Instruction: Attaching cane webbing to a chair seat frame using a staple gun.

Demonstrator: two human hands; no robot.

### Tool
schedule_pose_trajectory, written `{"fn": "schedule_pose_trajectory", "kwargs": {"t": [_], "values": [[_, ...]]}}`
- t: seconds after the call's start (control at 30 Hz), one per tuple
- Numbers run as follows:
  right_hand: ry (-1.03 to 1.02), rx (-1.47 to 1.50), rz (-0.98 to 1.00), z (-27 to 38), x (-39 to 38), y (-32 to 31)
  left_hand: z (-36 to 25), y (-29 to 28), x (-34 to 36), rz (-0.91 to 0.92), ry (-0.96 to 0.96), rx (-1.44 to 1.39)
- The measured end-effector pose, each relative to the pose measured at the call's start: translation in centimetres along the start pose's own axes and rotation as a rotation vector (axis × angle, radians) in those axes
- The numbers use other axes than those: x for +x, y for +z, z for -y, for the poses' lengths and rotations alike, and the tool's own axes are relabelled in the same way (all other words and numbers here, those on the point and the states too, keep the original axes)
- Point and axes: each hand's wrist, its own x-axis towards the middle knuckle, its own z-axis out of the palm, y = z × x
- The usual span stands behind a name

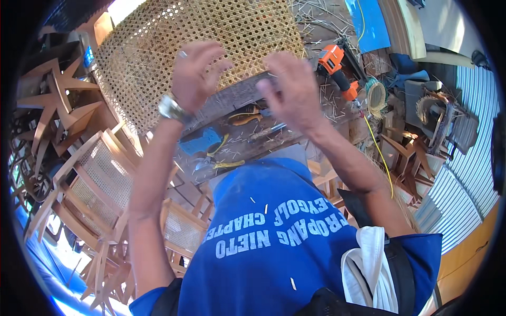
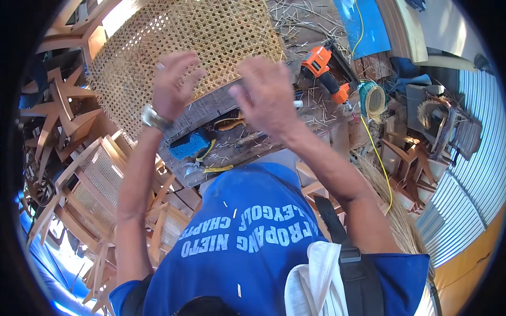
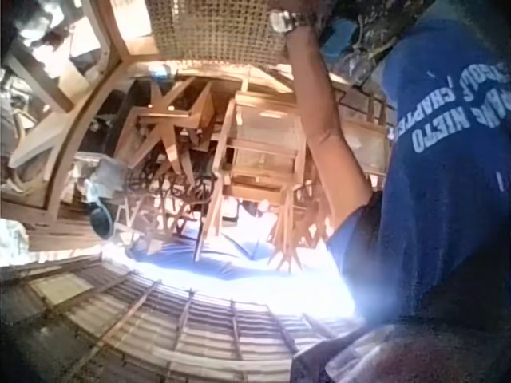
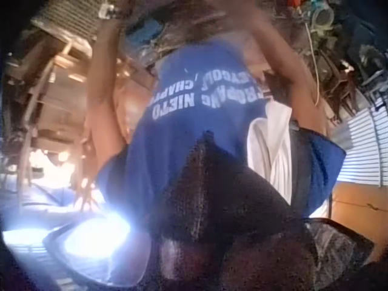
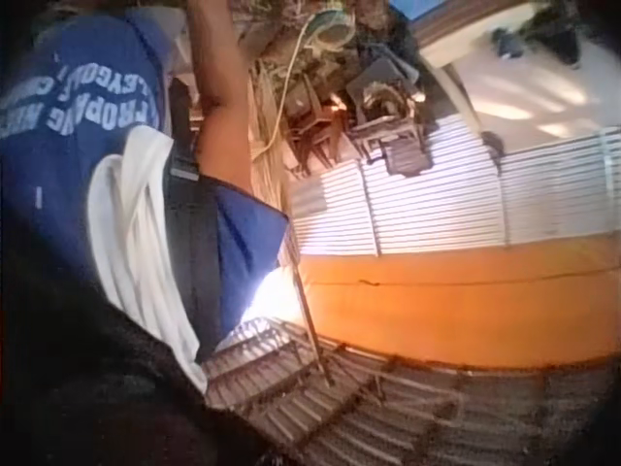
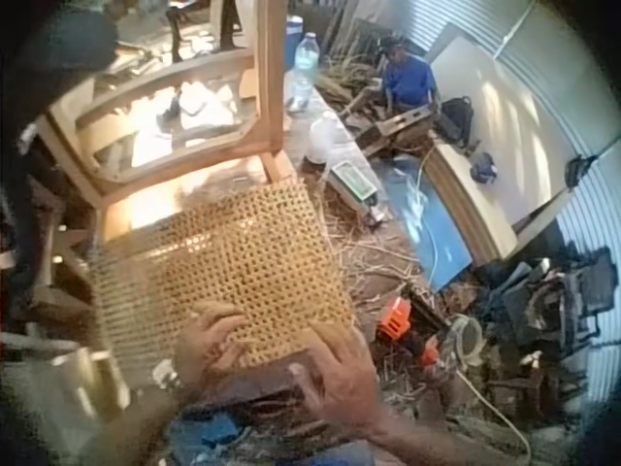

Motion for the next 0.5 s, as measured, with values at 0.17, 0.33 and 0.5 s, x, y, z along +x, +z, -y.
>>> {"fn": "schedule_pose_trajectory", "kwargs": {"t": [0.17,0.33,0.5], "values": [[0.468,0.108,-0.113,-6.1,2.1,-1.0,-4.8,1.4,-3.1,0.168,-0.037,0.07],[0.599,0.102,-0.002,-8.0,2.3,-0.2,-4.2,2.2,-3.7,0.195,-0.004,0.089],[0.425,-0.048,-0.19,-8.0,2.1,2.0,-4.7,2.4,-3.6,0.21,0.007,0.119]]}}
